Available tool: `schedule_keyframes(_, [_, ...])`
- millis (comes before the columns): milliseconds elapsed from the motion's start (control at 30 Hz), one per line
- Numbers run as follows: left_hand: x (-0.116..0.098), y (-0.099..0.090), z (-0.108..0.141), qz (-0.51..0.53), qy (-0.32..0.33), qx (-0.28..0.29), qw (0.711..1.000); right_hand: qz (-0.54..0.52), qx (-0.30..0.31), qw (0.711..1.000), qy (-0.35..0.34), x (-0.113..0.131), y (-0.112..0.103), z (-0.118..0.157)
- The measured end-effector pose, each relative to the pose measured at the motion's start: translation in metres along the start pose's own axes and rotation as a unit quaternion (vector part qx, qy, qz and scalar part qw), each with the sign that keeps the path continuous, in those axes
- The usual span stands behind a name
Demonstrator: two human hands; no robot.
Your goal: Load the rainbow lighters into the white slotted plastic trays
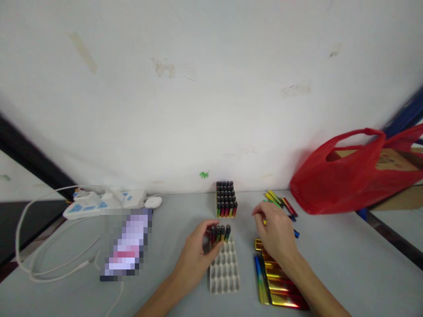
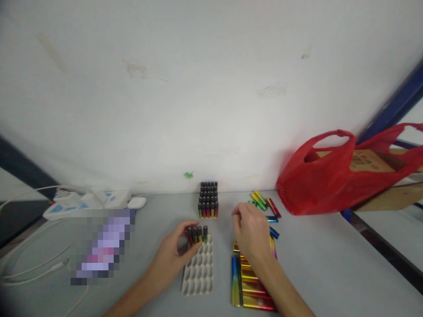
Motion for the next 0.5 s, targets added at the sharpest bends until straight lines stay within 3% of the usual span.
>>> schedule_keyframes(67, [0.0, 0.0, 0.0, -0.006, 0.0, 0.002, 1.0, 0.131, -0.045, 0.99, 0.026, -0.013, -0.002, -0.003])
schedule_keyframes(167, [0.0, 0.0, 0.001, -0.007, 0.0, 0.006, 1.0, 0.243, -0.009, 0.969, 0.041, -0.026, 0.007, -0.002])
schedule_keyframes(500, [0.0, 0.001, 0.001, -0.01, -0.008, 0.02, 1.0, 0.308, 0.079, 0.948, 0.019, -0.016, 0.026, 0.01])
Point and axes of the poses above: each hand's wrist, its own z-axis away from the middle knuckle, its own y-axis out of the palm, x = y × z, the point moved 3 cm from there along -z, towards the middle knuckle, and after that the axes turned 4 degrees about -z, right-handed, at the moved point
